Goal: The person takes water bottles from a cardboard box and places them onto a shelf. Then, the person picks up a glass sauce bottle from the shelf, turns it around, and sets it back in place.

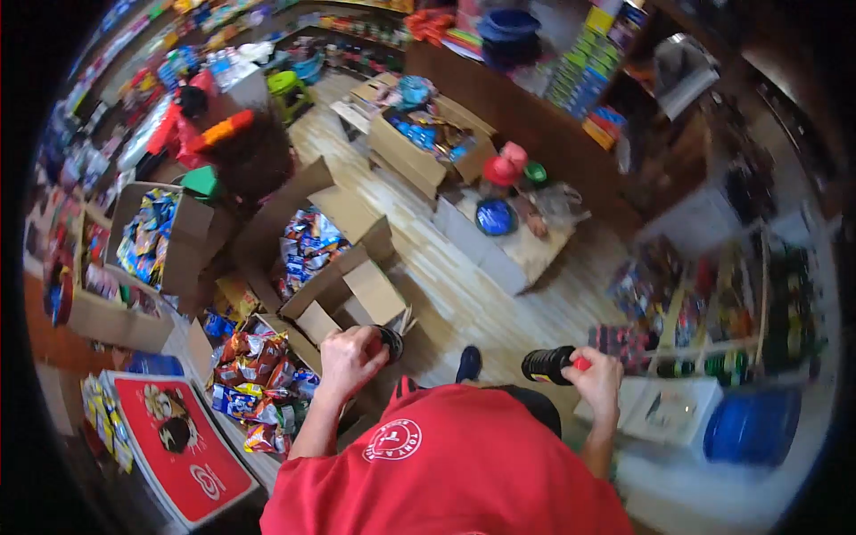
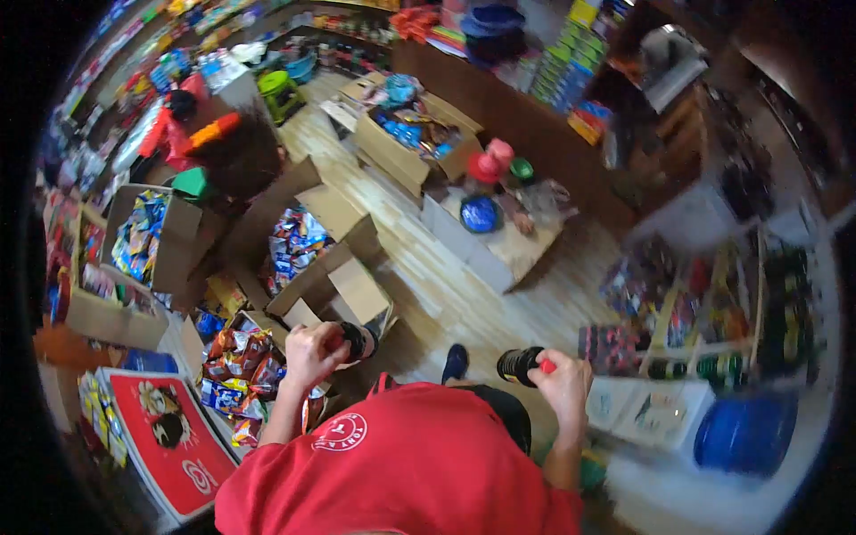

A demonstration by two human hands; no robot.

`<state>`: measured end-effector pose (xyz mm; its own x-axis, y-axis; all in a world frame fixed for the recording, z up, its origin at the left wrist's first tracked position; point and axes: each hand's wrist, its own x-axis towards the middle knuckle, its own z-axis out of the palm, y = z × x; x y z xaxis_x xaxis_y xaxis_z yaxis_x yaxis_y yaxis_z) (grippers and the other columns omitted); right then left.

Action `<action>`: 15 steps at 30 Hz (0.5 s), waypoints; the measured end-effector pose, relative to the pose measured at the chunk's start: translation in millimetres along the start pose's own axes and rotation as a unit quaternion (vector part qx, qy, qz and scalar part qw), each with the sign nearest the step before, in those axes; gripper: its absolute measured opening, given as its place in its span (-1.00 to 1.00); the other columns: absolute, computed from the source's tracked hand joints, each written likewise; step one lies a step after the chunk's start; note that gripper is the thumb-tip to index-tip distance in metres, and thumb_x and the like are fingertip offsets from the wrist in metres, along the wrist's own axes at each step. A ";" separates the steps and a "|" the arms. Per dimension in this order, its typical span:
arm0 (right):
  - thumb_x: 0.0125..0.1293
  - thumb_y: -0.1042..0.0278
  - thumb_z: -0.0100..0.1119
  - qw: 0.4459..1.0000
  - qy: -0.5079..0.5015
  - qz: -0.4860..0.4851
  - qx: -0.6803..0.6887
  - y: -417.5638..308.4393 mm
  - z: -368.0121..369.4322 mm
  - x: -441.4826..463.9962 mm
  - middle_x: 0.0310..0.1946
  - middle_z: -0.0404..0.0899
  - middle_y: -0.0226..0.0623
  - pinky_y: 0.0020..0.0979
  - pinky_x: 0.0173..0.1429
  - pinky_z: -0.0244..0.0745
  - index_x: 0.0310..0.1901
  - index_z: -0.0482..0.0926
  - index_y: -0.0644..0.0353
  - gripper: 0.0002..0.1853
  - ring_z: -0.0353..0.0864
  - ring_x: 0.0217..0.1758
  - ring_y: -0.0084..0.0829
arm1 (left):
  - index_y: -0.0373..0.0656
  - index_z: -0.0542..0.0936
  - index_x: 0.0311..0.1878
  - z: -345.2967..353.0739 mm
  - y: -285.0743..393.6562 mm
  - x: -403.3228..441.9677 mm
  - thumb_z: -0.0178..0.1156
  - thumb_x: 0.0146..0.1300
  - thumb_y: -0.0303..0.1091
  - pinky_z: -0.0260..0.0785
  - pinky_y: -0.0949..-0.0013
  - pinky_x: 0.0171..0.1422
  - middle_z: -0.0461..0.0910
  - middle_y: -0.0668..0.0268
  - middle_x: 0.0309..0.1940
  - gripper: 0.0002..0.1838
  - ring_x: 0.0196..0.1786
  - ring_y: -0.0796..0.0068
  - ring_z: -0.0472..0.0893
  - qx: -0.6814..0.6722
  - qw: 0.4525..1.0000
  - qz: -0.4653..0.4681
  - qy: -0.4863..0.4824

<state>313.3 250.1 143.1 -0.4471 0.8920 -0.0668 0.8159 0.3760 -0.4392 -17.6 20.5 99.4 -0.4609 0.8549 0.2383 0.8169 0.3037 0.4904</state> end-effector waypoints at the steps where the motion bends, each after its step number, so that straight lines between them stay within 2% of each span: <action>1: -0.17 0.24 0.40 0.999 -0.016 -0.019 -0.023 1.3 -3.7 24.6 -0.57 0.62 -0.15 -0.21 -0.24 0.49 -0.37 0.68 0.09 -0.74 0.64 -0.46 -0.14 | -0.11 0.61 -0.34 4.6 5.9 11.4 0.33 -0.05 -0.21 0.37 0.19 -0.27 0.59 0.27 -0.53 -0.76 -0.44 0.22 0.60 0.010 1.000 -0.021 -0.006; 2: -0.24 0.24 0.42 0.999 -0.018 -0.040 -0.017 7.3 -6.2 48.1 -0.53 0.62 -0.11 -0.23 -0.21 0.53 -0.37 0.69 0.09 -0.70 0.66 -0.42 -0.14 | -0.10 0.61 -0.33 8.2 10.5 20.8 0.32 -0.05 -0.21 0.36 0.20 -0.28 0.60 0.28 -0.52 -0.77 -0.44 0.23 0.60 0.003 0.999 -0.037 0.007; 5: -0.25 0.22 0.42 0.995 -0.041 -0.084 -0.018 11.3 -12.7 116.9 -0.54 0.62 -0.11 -0.22 -0.20 0.53 -0.38 0.68 0.09 -0.70 0.66 -0.42 -0.14 | -0.09 0.61 -0.33 14.6 20.1 47.3 0.33 -0.04 -0.21 0.36 0.21 -0.28 0.60 0.29 -0.52 -0.77 -0.44 0.25 0.60 0.023 0.995 -0.085 0.050; 6: -0.19 0.27 0.40 0.993 -0.065 -0.096 -0.031 2.0 -17.8 138.0 -0.50 0.66 -0.19 -0.20 -0.17 0.50 -0.34 0.70 0.08 -0.73 0.67 -0.37 -0.18 | -0.09 0.61 -0.33 16.1 22.1 54.7 0.33 -0.03 -0.20 0.35 0.22 -0.27 0.60 0.30 -0.52 -0.77 -0.44 0.25 0.60 0.024 0.993 -0.103 0.060; 9: -0.18 0.26 0.40 0.984 -0.082 -0.159 -0.026 -18.5 -16.3 200.9 -0.48 0.67 -0.20 -0.20 -0.14 0.49 -0.35 0.69 0.09 -0.73 0.66 -0.36 -0.17 | -0.09 0.61 -0.33 17.8 24.7 74.8 0.33 -0.02 -0.19 0.35 0.23 -0.27 0.60 0.30 -0.51 -0.77 -0.43 0.26 0.61 0.020 0.984 -0.153 0.091; 13: -0.29 0.26 0.43 0.975 -0.056 -0.214 0.013 -30.3 5.6 282.0 -0.55 0.62 -0.14 -0.24 -0.22 0.53 -0.39 0.67 0.14 -0.69 0.65 -0.43 -0.14 | -0.08 0.62 -0.39 24.7 11.2 115.5 0.32 -0.02 -0.19 0.35 0.23 -0.31 0.63 0.32 -0.53 -0.80 -0.47 0.28 0.61 0.023 0.978 -0.186 0.091; 15: -0.28 0.31 0.44 0.976 -0.058 -0.210 0.015 -41.8 15.3 315.6 -0.56 0.62 -0.22 -0.30 -0.26 0.52 -0.40 0.67 0.14 -0.70 0.64 -0.46 -0.29 | -0.07 0.62 -0.42 30.1 -3.6 137.9 0.30 -0.03 -0.19 0.36 0.23 -0.32 0.63 0.32 -0.55 -0.82 -0.49 0.29 0.60 0.041 0.979 -0.176 0.091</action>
<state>132.5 512.0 126.7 -0.7797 0.6257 0.0257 0.5409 0.6936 -0.4757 -73.7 150.0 105.3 -0.7673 0.6043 0.2148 0.6174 0.6056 0.5020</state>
